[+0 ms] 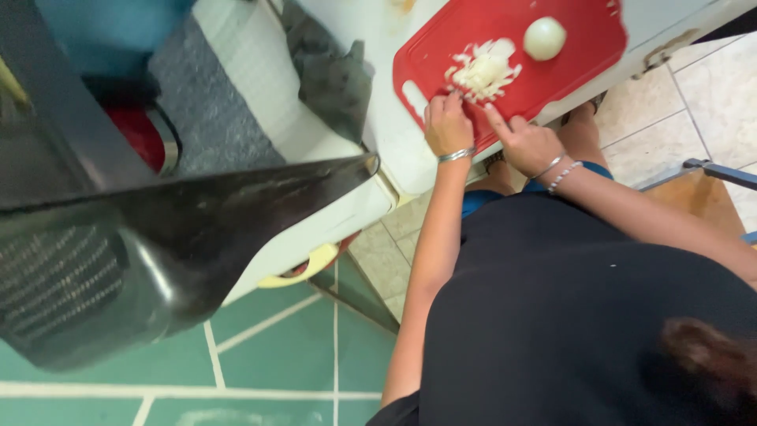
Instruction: The person transfers chopped onions from a red cutting board into a metal bowl. They then peel an onion, cut it in half, and proceed to chop one half into small pieces on the cutting board.
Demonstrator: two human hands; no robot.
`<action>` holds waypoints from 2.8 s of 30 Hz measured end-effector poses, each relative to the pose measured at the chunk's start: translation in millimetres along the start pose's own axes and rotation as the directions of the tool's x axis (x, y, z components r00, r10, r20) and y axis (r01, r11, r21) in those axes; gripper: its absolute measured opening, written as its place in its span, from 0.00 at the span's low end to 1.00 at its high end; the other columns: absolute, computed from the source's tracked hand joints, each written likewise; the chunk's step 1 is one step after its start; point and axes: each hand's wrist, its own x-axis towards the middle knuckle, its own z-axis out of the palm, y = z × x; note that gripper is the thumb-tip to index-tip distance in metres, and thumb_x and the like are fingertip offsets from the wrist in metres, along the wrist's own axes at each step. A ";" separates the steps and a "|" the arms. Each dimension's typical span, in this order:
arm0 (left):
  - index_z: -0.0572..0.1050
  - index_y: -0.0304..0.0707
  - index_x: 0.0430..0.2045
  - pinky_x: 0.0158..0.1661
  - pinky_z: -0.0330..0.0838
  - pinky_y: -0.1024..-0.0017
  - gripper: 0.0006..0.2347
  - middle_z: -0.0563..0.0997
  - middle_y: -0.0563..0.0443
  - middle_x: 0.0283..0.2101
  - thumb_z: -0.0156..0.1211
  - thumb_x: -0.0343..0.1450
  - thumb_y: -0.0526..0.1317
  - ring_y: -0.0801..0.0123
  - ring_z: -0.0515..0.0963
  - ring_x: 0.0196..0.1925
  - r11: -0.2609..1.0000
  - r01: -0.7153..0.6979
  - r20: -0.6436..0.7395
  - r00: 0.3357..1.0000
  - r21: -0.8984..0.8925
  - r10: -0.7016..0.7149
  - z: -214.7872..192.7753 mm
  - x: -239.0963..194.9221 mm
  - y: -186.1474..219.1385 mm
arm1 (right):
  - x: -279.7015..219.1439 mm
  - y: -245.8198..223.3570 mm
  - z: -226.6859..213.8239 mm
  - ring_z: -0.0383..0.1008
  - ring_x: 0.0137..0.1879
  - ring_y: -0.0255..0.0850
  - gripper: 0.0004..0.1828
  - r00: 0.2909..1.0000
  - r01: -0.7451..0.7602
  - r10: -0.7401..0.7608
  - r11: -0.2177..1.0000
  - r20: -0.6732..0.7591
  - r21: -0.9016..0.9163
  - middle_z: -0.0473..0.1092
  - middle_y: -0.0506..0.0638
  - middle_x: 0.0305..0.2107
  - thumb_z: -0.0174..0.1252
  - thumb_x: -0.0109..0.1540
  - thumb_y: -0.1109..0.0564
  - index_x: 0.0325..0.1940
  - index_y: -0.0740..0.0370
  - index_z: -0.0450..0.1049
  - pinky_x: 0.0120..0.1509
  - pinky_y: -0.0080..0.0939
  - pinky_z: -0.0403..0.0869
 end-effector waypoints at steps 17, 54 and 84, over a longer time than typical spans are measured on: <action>0.79 0.56 0.33 0.44 0.77 0.65 0.02 0.79 0.60 0.33 0.64 0.70 0.44 0.63 0.83 0.40 0.980 0.074 0.106 0.993 -0.184 -0.055 -47.7 15.2 19.3 | -0.5 46.9 -48.7 0.70 0.22 0.45 0.41 0.979 -0.190 0.163 0.947 0.122 0.258 0.62 0.44 0.27 0.47 0.60 0.60 0.78 0.37 0.58 0.26 0.44 0.74; 0.57 0.50 0.73 0.44 0.63 0.62 0.44 0.80 0.56 0.44 0.79 0.62 0.53 0.63 0.74 0.44 0.967 -0.161 0.237 0.965 0.197 0.113 12.8 70.5 183.5 | 6.5 209.8 -34.1 0.72 0.22 0.63 0.46 0.904 -0.145 0.012 0.949 0.427 0.280 0.70 0.57 0.35 0.52 0.56 0.60 0.81 0.46 0.59 0.22 0.60 0.71; 0.67 0.49 0.64 0.35 0.74 0.65 0.27 0.72 0.47 0.43 0.73 0.71 0.48 0.60 0.73 0.39 0.935 -0.294 0.151 0.952 0.198 0.267 36.8 64.7 180.2 | -8.9 252.8 -71.7 0.68 0.18 0.64 0.40 0.848 -0.135 -0.017 0.960 0.530 0.247 0.69 0.55 0.33 0.51 0.62 0.61 0.79 0.39 0.62 0.18 0.57 0.66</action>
